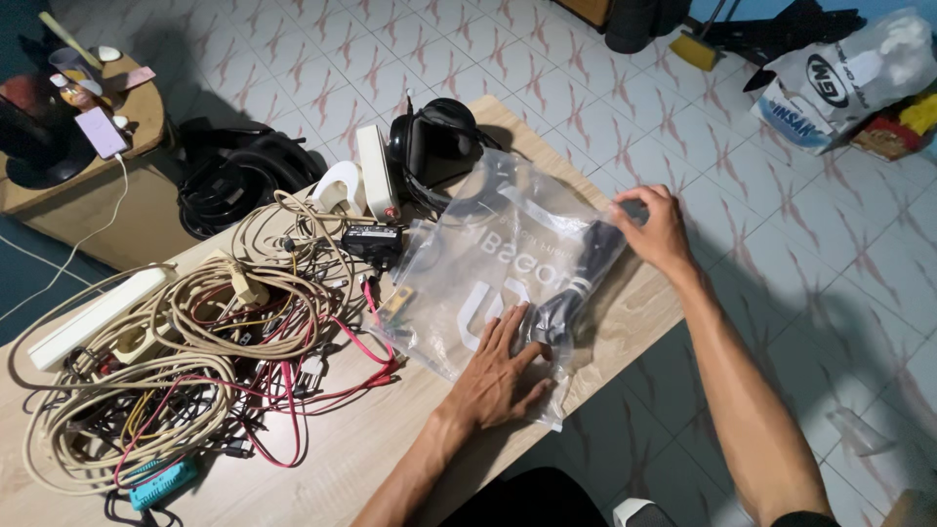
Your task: The person sorts through a large pile of tangled cables on a desk, untangles a specific black power cable, coils it by hand, and places it into a plastic bag.
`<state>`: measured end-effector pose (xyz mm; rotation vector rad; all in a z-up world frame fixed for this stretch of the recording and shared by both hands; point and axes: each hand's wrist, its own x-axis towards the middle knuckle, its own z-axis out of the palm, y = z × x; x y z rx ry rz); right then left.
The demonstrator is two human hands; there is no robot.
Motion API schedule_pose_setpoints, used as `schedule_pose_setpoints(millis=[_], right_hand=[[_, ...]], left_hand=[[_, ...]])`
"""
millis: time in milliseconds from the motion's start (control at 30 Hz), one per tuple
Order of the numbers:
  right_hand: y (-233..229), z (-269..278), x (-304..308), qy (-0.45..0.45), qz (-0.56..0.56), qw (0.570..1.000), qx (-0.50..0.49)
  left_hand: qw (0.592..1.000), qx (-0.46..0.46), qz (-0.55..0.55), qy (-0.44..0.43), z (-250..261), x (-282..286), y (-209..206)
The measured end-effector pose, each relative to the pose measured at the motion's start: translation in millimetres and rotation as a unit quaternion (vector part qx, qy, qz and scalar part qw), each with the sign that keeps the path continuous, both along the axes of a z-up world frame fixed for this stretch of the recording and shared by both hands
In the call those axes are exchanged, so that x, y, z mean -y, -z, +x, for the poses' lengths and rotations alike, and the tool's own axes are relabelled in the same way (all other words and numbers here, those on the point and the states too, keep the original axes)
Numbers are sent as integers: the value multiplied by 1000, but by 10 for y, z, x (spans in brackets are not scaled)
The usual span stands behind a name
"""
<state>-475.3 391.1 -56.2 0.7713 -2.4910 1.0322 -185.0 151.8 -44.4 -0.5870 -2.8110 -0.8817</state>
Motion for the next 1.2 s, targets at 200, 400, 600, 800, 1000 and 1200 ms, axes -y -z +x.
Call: schedule_pose_setpoints(millis=[200,400,600,800,1000,1200], right_hand=[[-215,576,317,-53,133,989,39],[-150,503,251,-7,119,992,-47],[-336,715,283,-18,89,993,-79],[-325,574,217,-43,-57,997,-19],[-137,341,-95,104,-152,975,120],[-7,361,-67,57,-168,973,150]], left_hand=[[1000,14,-17,-1,4,20,-20],[1000,-18,2,16,140,90,-150],[999,-16,32,-27,92,35,-112],[997,-52,12,-55,-192,-207,204],[997,-66,35,-10,-270,-134,377],[998,-10,53,11,-252,-88,166]])
